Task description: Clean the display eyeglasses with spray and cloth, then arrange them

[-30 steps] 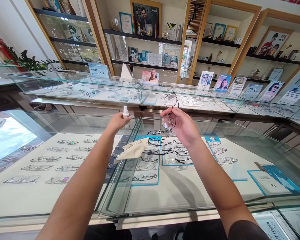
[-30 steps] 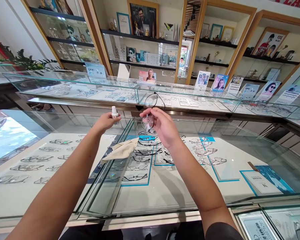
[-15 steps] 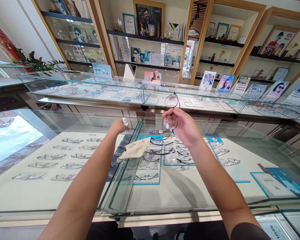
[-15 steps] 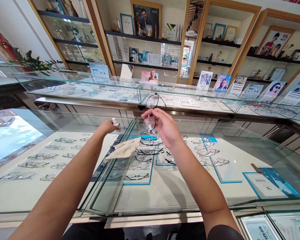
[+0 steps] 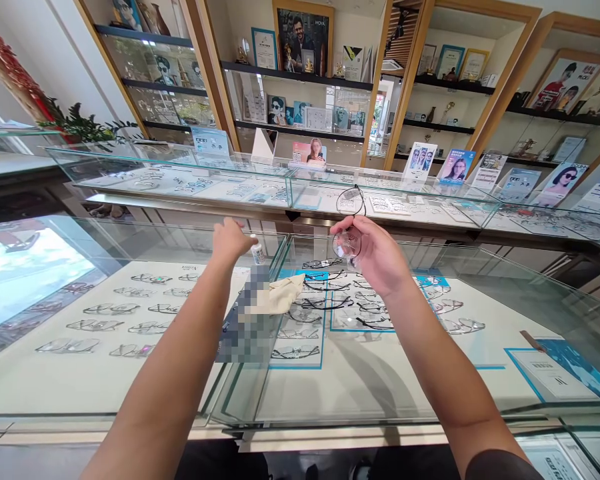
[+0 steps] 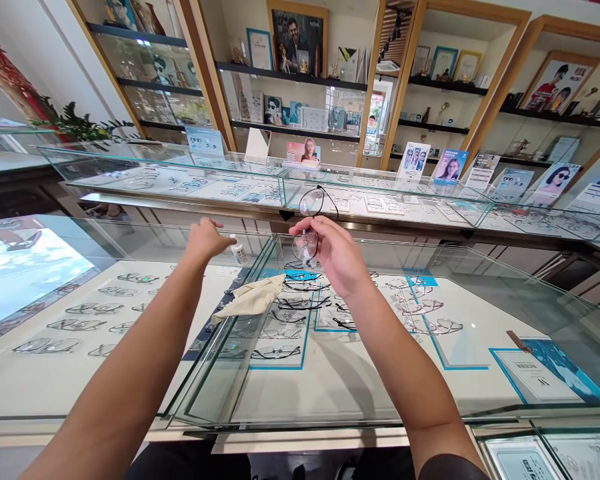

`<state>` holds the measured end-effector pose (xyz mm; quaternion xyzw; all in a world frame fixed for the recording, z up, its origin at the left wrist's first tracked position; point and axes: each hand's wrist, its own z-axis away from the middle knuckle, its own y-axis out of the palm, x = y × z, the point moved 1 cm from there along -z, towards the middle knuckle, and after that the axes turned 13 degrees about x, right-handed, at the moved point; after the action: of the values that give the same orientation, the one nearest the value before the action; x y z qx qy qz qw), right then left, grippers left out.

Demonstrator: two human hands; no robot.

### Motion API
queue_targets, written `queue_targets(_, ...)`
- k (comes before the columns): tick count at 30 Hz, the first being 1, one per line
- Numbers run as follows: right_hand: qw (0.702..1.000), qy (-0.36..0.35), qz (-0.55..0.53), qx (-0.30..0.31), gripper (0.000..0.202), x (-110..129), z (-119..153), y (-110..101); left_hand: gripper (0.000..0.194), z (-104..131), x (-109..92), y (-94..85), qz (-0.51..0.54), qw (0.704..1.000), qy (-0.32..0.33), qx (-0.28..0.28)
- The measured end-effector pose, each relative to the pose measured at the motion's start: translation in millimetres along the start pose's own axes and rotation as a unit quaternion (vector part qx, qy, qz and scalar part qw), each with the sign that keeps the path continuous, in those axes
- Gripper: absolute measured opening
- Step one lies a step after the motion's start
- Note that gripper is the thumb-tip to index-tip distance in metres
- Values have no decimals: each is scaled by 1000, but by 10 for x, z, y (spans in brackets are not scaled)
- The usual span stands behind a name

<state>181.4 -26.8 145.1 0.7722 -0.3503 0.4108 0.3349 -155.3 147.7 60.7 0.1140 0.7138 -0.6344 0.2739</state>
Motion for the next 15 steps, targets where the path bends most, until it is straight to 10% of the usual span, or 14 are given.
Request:
queue_targets(3,1000,-2,-5,4,22,4,2,7,50,217,-271,-114,-46,995,67,-60)
queue_targets(8,1000,4,1,1,22,9,10,21,23,452,-580,275,-164,931,168,278)
queue_targets(15,1000,0,1,-6,21,56,13,43,35,499,-563,670,-212,897,159,353)
